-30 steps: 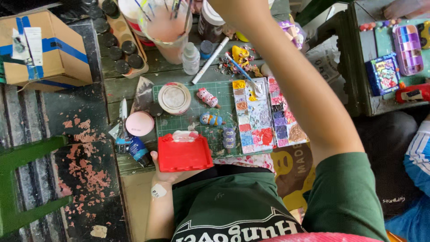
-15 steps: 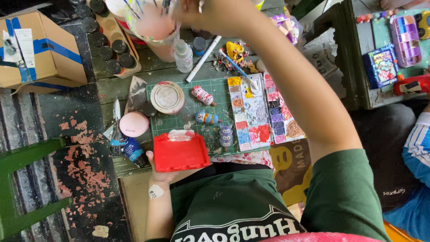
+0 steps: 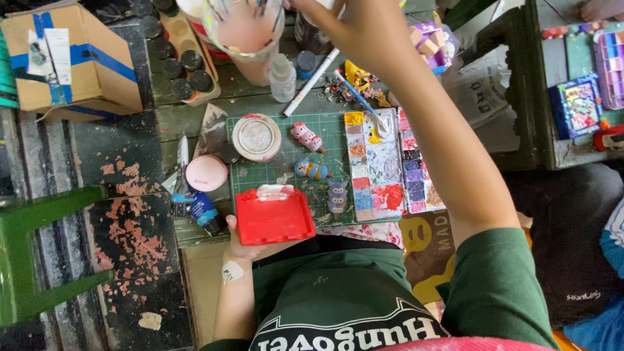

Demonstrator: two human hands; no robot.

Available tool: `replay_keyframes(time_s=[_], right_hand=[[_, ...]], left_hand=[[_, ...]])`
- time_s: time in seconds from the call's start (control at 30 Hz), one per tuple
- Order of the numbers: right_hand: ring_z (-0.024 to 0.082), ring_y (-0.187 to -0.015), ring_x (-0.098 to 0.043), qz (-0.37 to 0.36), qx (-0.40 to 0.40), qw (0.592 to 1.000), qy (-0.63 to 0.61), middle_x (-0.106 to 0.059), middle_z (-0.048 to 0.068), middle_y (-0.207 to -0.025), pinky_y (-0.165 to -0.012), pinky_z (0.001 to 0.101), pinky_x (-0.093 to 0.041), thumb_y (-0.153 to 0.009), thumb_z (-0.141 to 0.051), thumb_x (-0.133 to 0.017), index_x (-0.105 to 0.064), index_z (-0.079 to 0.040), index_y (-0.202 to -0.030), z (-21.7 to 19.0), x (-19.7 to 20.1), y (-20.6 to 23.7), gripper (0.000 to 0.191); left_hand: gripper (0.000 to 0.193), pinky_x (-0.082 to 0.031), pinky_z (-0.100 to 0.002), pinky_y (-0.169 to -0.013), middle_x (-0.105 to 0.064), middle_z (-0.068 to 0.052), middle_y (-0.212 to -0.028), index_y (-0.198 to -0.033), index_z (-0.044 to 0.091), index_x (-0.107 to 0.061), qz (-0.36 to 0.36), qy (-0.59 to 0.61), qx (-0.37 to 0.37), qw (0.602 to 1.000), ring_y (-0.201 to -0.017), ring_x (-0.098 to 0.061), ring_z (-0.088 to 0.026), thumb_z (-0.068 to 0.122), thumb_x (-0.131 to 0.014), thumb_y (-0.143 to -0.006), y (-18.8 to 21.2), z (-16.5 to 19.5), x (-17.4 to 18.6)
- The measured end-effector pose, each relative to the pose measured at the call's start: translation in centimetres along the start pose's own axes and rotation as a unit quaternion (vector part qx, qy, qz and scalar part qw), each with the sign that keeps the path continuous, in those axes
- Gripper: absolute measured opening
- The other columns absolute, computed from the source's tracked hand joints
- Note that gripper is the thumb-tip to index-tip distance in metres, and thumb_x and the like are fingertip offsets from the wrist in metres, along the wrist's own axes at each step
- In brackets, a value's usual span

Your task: The person holds a small cat-shaped figurine in a red plastic tray and paints it white using a paintbrush, dipping the brush into a paint palette on the table. They rotate the figurine to reach different sides, reach for paint containers, and continue brushing white paint over the figurine's surface.

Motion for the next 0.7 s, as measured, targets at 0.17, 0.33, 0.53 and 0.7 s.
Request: replay_keyframes(time_s=[0.17, 0.33, 0.53, 0.7], right_hand=[[0.008, -0.073, -0.066, 0.066, -0.114, 0.978, -0.16, -0.071, 0.004, -0.099, -0.063, 0.0216, -0.047, -0.108, -0.001, -0.071, -0.056, 0.0, -0.124, -1.7, 3.5, 6.8, 0.022], [0.006, -0.074, -0.064, 0.054, -0.164, 0.969, -0.175, -0.066, 0.003, -0.089, -0.062, 0.0186, -0.045, -0.11, 0.001, -0.073, -0.056, -0.002, -0.119, -1.5, 3.4, 7.9, 0.019], [0.016, -0.083, -0.07, -0.015, 0.001, 0.997, -0.076, -0.071, 0.008, -0.097, -0.069, 0.0281, -0.055, -0.103, 0.002, -0.07, -0.06, -0.003, -0.125, -4.0, 0.7, -0.1, 0.025], [0.032, -0.11, -0.064, -0.103, 0.168, 0.978, 0.069, -0.073, 0.007, -0.113, -0.094, 0.0467, -0.052, -0.09, -0.016, -0.08, -0.068, -0.011, -0.114, -6.0, -9.4, -9.8, 0.028]], left_hand=[[0.113, -0.039, -0.055, -0.116, -0.04, -0.016, -0.159, -0.161, 0.01, -0.028, -0.007, 0.015, 0.001, 1.0, -0.143, -0.043, -0.034, 0.082, -0.061, -0.08, -0.4, -0.6, 0.2], [0.116, -0.037, -0.057, -0.117, -0.041, -0.022, -0.159, -0.16, 0.005, -0.032, 0.002, 0.027, -0.001, 1.0, -0.143, -0.044, -0.04, 0.086, -0.056, -0.082, -2.5, -1.0, -1.0], [0.125, -0.035, -0.063, -0.119, -0.039, -0.019, -0.162, -0.161, 0.007, -0.031, -0.139, 0.096, 0.03, 0.985, -0.146, -0.043, -0.04, 0.093, -0.054, -0.073, -4.9, -0.6, -4.0], [0.117, -0.035, -0.059, -0.12, -0.038, -0.016, -0.163, -0.161, 0.013, -0.031, -0.079, 0.117, -0.007, 0.99, -0.148, -0.041, -0.037, 0.093, -0.047, -0.077, -5.8, -0.9, -4.5]])
Point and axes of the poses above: each hand's wrist, its own y-axis away from the middle knuckle, its own x-axis out of the back of the hand, z = x × y, the point moved 1 cm from there along -y, towards the middle knuckle
